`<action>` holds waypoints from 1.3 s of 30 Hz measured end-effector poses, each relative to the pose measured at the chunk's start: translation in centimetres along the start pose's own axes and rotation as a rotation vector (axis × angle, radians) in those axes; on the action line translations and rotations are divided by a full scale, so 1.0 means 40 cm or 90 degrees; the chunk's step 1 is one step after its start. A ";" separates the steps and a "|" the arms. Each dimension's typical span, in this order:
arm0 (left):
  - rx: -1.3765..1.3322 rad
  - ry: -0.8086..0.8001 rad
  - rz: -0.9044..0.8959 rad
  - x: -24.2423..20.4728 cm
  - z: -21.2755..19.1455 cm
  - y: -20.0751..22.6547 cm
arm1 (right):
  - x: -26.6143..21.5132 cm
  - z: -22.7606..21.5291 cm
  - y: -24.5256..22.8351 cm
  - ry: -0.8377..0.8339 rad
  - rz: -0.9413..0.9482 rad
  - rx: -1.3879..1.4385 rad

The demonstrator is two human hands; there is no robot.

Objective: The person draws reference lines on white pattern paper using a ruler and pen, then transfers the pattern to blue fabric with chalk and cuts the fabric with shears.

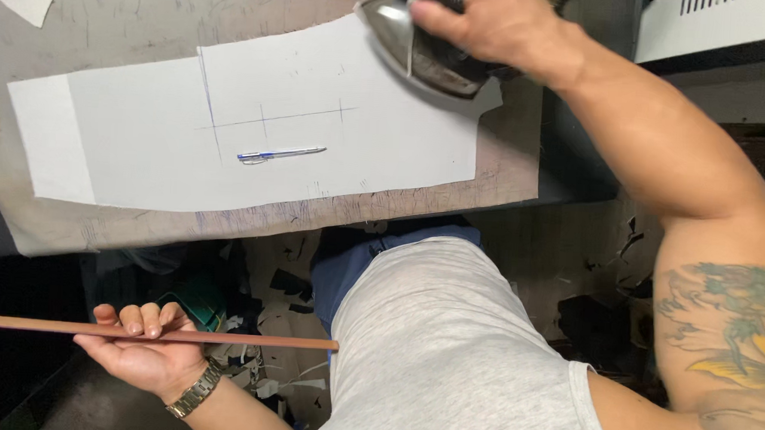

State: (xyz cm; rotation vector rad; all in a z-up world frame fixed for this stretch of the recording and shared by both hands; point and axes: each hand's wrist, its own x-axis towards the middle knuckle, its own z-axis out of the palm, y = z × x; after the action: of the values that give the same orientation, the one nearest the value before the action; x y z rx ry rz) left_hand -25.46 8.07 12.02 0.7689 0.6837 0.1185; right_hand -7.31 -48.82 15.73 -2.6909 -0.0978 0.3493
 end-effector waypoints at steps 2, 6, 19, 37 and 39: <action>0.000 -0.008 -0.023 0.007 0.047 -0.014 | 0.004 0.021 -0.047 -0.076 -0.005 -0.041; 0.059 -0.022 -0.020 0.000 0.109 -0.004 | 0.038 0.087 -0.117 -0.238 -0.028 -0.147; 0.093 -0.081 -0.078 0.064 0.110 0.006 | -0.020 0.095 -0.133 -0.369 -0.071 -0.147; 0.081 -0.050 -0.084 0.069 0.109 0.004 | -0.104 0.126 -0.116 -0.304 -0.067 -0.165; 0.079 -0.042 -0.077 0.062 0.104 0.007 | -0.102 0.152 -0.097 -0.235 -0.067 -0.176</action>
State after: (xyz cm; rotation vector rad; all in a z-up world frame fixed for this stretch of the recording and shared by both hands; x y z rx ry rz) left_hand -20.98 6.61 13.04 0.8452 0.6778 -0.0591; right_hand -12.87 -43.35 12.96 -2.8400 -0.4215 0.8513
